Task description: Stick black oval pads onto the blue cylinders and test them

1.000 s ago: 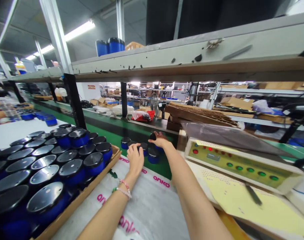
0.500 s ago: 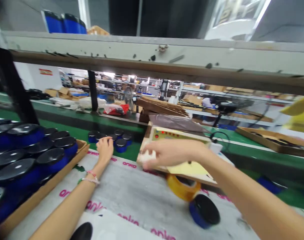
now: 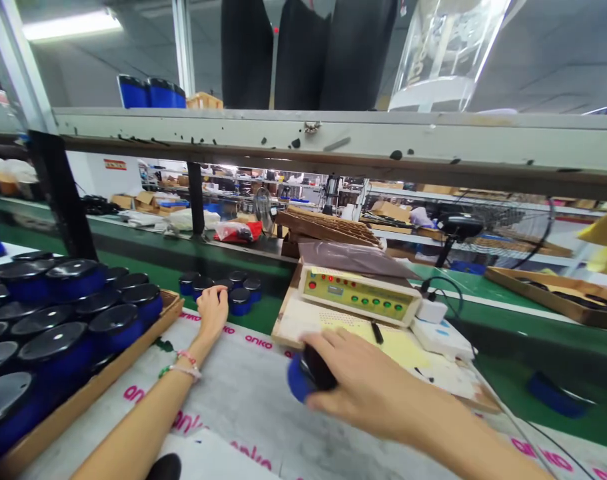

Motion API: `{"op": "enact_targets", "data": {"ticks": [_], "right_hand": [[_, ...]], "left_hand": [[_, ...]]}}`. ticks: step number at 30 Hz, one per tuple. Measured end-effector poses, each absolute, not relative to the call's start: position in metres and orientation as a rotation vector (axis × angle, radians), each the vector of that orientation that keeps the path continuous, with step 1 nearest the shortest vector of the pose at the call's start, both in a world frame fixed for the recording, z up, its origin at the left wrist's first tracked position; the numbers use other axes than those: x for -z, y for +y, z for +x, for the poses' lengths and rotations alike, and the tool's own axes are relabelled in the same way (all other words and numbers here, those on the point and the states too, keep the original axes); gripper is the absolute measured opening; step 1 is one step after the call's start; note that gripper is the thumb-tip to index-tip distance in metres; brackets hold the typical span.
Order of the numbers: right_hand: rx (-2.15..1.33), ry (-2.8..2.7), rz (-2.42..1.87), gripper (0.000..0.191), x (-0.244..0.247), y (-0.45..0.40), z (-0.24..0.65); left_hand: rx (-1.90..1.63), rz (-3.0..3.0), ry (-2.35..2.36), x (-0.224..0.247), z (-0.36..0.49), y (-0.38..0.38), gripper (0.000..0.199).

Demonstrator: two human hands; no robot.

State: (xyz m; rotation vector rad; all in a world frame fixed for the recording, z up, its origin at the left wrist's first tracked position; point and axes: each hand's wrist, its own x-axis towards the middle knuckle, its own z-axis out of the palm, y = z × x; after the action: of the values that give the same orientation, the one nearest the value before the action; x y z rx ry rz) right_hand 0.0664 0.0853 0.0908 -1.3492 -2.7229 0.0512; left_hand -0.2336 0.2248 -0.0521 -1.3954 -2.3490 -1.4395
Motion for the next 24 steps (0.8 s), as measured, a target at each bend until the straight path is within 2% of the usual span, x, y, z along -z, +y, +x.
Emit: {"op": "enact_targets", "data": {"ticks": [4, 6, 8, 13, 16, 19, 24], "right_hand": [[0.115, -2.755, -1.313, 0.063, -0.102, 0.158, -0.030], [0.150, -2.775, -1.363, 0.044, -0.087, 0.199, -0.063], [0.134, -2.815, -1.407, 0.034, -0.068, 0.232, -0.086], [0.026, -2.861, -1.360, 0.030, -0.048, 0.263, -0.102], [0.072, -2.746, -1.182, 0.033, -0.074, 0.246, -0.081], [0.220, -2.500, -1.064, 0.036, -0.115, 0.212, -0.022], [0.590, -1.827, -1.376, 0.046, -0.150, 0.164, 0.152]], "left_hand": [[1.441, -1.413, -2.314, 0.053, -0.235, 0.225, 0.022], [1.434, -1.418, -2.297, 0.054, -0.236, 0.227, 0.021], [1.426, -1.418, -2.279, 0.056, -0.237, 0.229, 0.021], [1.407, -1.437, -2.222, 0.060, -0.239, 0.233, 0.021], [1.397, -1.494, -2.131, 0.058, -0.238, 0.229, 0.022], [1.356, -1.649, -1.959, 0.053, -0.231, 0.222, 0.019], [1.214, -2.011, -1.597, 0.048, -0.216, 0.211, 0.015]]}}
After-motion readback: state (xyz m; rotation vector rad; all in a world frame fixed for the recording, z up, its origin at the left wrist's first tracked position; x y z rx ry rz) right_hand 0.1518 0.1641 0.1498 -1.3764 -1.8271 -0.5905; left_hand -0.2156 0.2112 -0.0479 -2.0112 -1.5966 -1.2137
